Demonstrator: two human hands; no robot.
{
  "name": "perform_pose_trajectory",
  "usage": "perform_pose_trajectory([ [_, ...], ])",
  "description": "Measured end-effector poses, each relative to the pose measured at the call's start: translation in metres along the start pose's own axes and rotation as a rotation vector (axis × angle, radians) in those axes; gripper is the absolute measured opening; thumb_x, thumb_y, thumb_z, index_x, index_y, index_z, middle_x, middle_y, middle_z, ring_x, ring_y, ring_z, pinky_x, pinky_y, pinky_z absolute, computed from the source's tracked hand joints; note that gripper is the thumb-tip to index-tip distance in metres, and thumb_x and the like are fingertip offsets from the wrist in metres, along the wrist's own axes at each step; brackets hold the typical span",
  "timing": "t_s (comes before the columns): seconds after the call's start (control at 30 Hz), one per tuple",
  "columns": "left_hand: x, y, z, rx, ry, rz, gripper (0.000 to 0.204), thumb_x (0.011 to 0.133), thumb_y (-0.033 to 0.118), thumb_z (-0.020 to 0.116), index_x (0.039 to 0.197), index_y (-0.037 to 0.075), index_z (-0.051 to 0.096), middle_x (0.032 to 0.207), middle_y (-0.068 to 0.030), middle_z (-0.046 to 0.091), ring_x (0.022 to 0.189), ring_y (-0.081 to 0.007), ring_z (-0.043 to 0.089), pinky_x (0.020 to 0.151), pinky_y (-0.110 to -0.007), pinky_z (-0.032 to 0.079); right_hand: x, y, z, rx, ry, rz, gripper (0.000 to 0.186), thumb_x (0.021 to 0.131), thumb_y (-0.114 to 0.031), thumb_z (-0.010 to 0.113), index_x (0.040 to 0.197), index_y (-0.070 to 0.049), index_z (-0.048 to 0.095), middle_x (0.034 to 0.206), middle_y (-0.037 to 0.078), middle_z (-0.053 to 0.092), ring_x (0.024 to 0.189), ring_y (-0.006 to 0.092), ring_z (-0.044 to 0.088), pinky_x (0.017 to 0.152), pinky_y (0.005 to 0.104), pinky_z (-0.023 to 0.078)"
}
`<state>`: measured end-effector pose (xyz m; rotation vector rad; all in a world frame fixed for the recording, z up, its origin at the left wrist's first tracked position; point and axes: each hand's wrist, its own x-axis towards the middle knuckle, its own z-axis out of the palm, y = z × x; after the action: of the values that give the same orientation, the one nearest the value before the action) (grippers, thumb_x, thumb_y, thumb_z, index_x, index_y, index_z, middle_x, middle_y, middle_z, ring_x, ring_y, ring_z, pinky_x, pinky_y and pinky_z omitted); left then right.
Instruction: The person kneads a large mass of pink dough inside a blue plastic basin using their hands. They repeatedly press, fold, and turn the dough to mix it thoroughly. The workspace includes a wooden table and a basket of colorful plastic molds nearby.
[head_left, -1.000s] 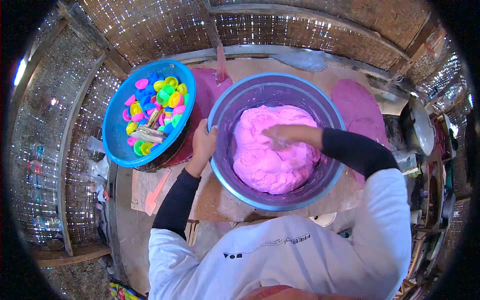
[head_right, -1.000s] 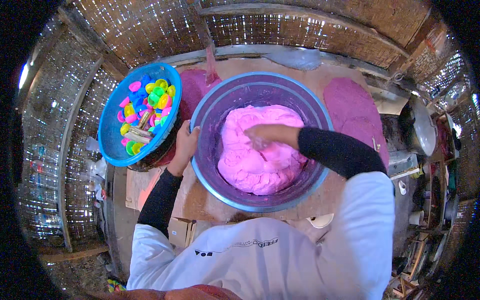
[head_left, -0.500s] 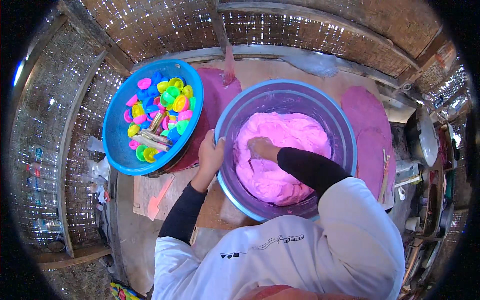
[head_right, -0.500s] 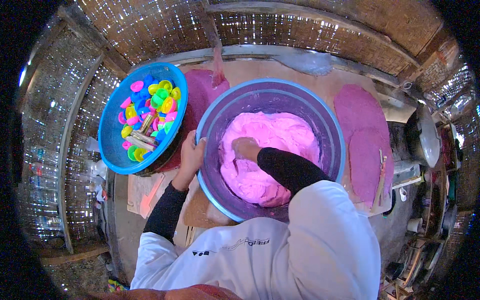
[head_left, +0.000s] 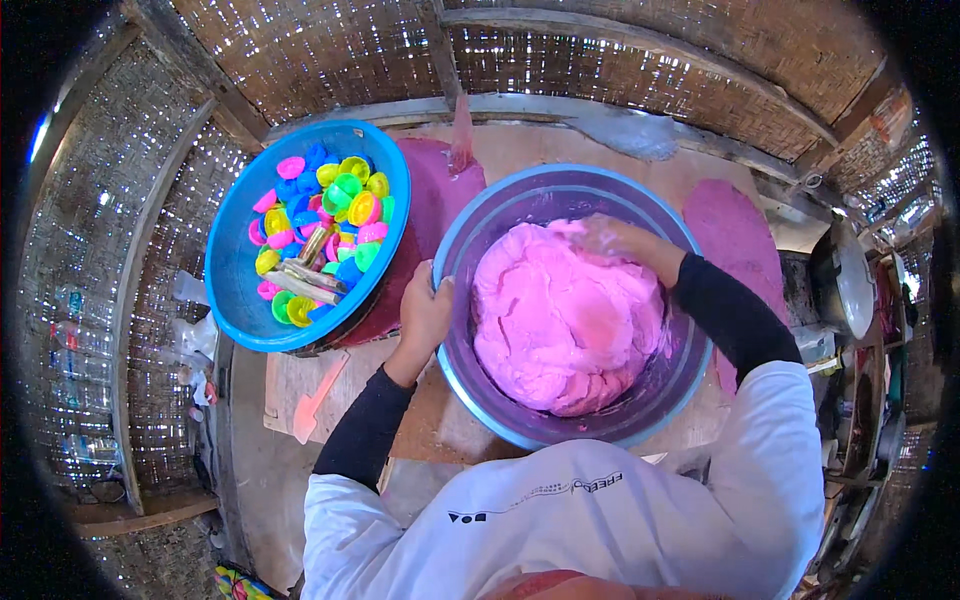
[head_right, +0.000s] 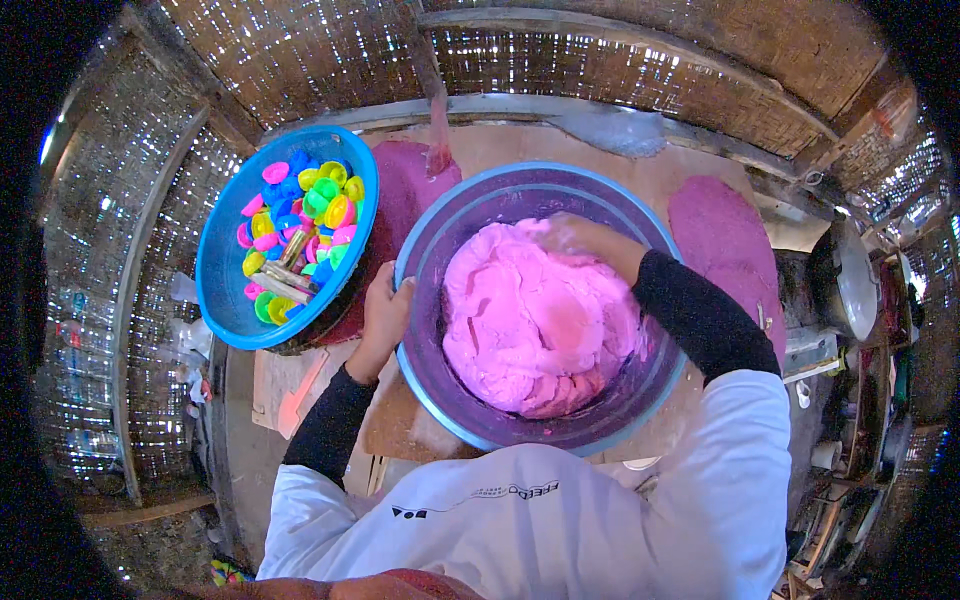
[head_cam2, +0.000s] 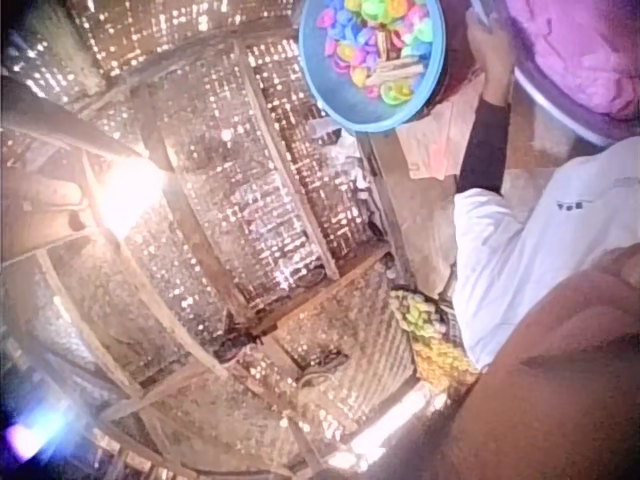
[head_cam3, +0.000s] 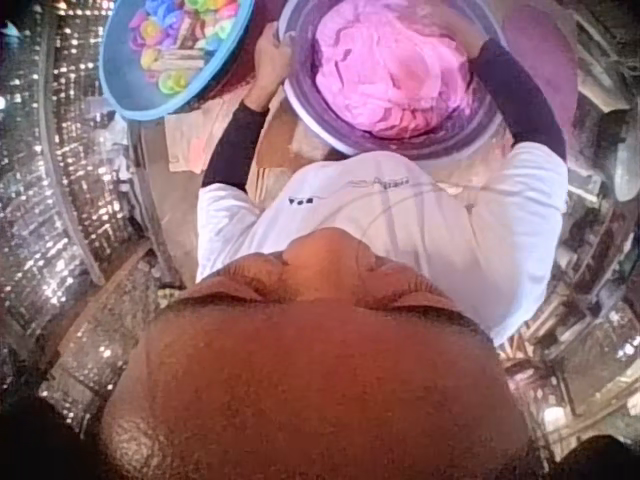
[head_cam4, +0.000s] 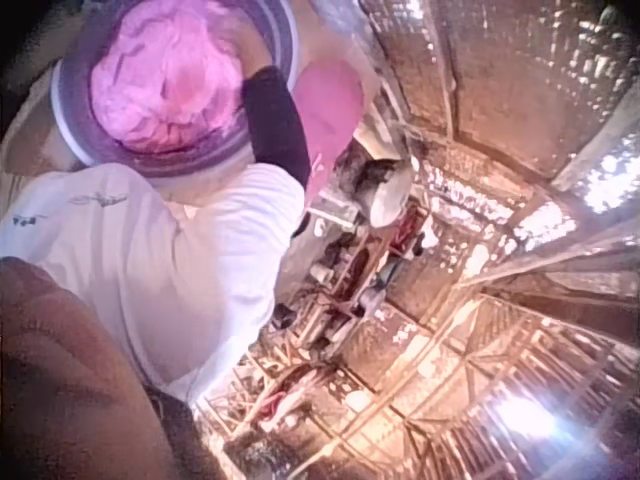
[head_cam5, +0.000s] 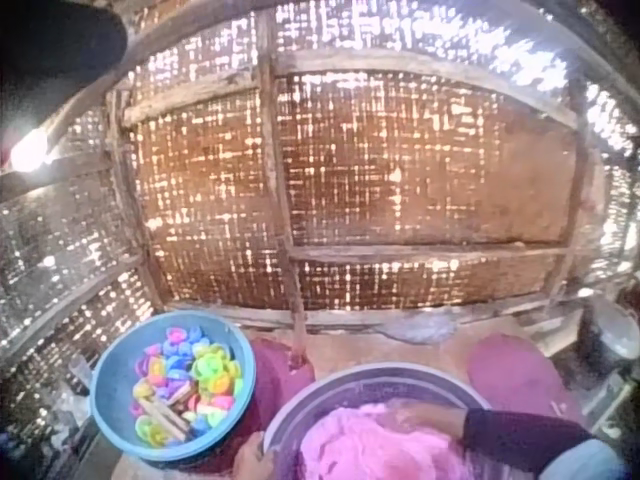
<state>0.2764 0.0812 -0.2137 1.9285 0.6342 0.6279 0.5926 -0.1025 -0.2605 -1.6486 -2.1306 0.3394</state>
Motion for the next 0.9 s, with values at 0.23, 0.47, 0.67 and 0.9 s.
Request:
perform_pose_trajectory([
  [0.23,-0.003,0.002,0.003,-0.046,0.014,-0.062,0.022,0.083,0.012,0.053,0.100,-0.002,0.055,0.084,-0.0165,0.062,0.078,-0.0254,0.060,0.073,-0.035,0.045,0.012,0.046,0.049,0.468,-0.103,0.405,0.030,0.085,-0.024,0.052,0.107,-0.004,0.061,0.096,0.008,0.064,0.079,0.0212,0.055,0.074,0.0330,0.042],
  [0.47,0.000,0.007,0.002,-0.009,0.028,-0.103,0.020,0.083,0.012,0.055,0.098,-0.002,0.055,0.086,-0.0120,0.061,0.080,-0.0190,0.057,0.074,-0.031,0.043,0.105,0.022,0.096,0.737,-0.280,-0.049,0.035,0.085,-0.029,0.055,0.107,-0.003,0.062,0.098,0.007,0.065,0.081,0.0179,0.056,0.076,0.0329,0.043],
  [0.67,0.005,0.002,0.004,0.095,0.018,-0.065,0.022,0.081,0.018,0.058,0.094,0.000,0.058,0.078,-0.0178,0.061,0.072,-0.0306,0.060,0.066,-0.039,0.045,0.135,-0.021,0.173,0.871,-0.655,-0.044,0.050,0.076,-0.043,0.063,0.104,-0.002,0.065,0.097,0.007,0.066,0.082,0.0178,0.058,0.076,0.0331,0.045],
  [0.9,0.003,0.003,-0.007,0.130,0.082,-0.074,0.025,0.079,0.020,0.060,0.093,0.000,0.060,0.078,-0.0177,0.063,0.071,-0.0284,0.061,0.067,-0.037,0.046,0.082,-0.192,0.046,0.007,-0.696,0.163,0.076,0.057,-0.060,0.072,0.112,-0.010,0.060,0.108,0.008,0.062,0.101,0.0300,0.056,0.087,0.0413,0.042],
])
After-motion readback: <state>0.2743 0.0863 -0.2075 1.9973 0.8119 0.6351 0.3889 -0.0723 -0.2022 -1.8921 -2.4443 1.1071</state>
